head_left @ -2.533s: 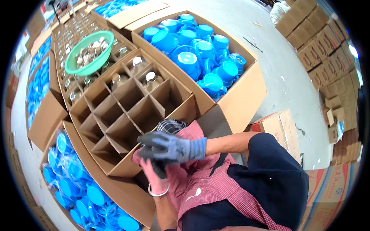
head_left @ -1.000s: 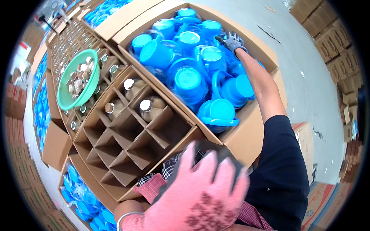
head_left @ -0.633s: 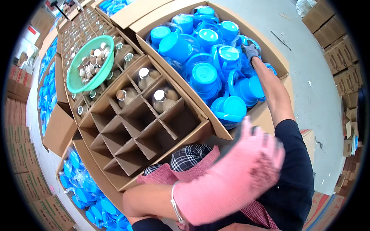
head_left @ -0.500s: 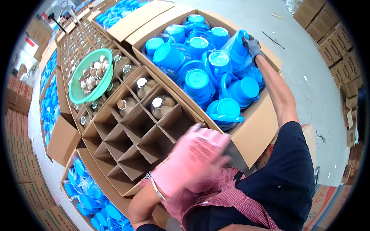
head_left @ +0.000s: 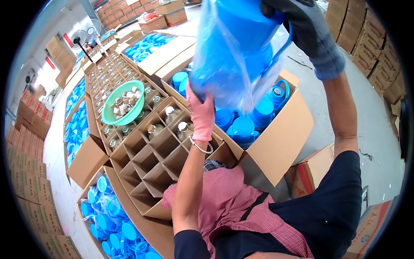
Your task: The person assembles blue water bottles by inserting stainless steel inner containers into blue plastic outer shells. They then secure the lids, wrap the bottles in clear plastic bags, and place them into cardboard boxes.
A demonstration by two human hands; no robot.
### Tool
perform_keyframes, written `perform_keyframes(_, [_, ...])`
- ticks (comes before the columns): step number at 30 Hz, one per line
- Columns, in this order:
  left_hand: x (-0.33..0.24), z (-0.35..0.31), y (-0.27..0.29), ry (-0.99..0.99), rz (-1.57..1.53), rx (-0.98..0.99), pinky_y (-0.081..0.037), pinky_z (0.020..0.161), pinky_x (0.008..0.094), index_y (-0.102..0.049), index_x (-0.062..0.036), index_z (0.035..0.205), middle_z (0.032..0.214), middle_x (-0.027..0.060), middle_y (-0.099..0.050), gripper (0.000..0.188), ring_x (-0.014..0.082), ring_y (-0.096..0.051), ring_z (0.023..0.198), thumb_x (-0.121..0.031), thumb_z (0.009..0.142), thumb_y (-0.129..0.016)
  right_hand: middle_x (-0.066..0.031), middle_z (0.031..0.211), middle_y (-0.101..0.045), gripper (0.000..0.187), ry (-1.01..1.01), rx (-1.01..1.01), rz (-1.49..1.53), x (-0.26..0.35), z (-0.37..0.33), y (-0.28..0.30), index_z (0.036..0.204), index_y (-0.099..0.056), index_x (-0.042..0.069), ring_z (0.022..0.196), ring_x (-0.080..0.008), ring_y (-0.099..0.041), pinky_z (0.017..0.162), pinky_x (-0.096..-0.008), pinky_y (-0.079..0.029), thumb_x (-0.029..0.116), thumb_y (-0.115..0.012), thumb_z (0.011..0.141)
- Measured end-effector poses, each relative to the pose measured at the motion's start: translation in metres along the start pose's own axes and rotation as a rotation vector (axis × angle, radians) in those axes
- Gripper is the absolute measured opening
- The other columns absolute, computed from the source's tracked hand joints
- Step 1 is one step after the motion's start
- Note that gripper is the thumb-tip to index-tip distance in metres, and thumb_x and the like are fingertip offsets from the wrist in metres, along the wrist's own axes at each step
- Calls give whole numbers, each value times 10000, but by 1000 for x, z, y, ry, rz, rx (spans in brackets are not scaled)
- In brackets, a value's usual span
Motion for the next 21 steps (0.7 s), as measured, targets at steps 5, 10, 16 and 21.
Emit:
perform_keyframes(5, [25, -28, 115, 274, -650, 41, -487, 880, 372, -468, 3, 1277, 1081, 135, -597, 414, 249, -579, 976, -234, 947, -544, -133, 1252, -568, 397, 455, 253, -560, 11, -54, 21, 1352, -491, 44, 1082, -246, -607, 973, -350, -480, 218, -502, 996])
perform_keyframes(10, [60, -95, 197, 501, -430, 155, -493, 908, 365, -504, -18, 1252, 1085, 97, -610, 371, 225, -579, 989, -281, 992, -483, -147, 1171, -587, 354, -96, 210, -278, 5, -72, -6, 1145, -598, -31, 1098, -194, -560, 917, -336, -487, 269, -580, 958])
perform_keyframes(16, [57, -200, 227, 886, -866, -75, -493, 902, 347, -545, -26, 1204, 1085, 79, -610, 323, 198, -573, 994, -264, 999, -474, -85, 1249, -581, 443, 1, 438, 648, -34, -74, -162, 1300, -544, 58, 1187, -170, -514, 970, -301, -435, 263, -634, 918])
perform_keyframes(21, [84, -220, 235, 909, -609, 22, -504, 848, 297, -609, -31, 1111, 1056, 55, -613, 290, 146, -562, 987, -258, 995, -471, -100, 1232, -581, 638, -381, 865, 577, -115, -146, -285, 1323, -510, 89, 1173, -194, -524, 1004, -342, -417, 416, -731, 821])
Point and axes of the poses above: each hand's wrist, its own z-axis towards the middle knuckle, its own y-axis out of the back of the hand, x = y × z, the point moved 5 cm from there along z, towards the middle knuckle
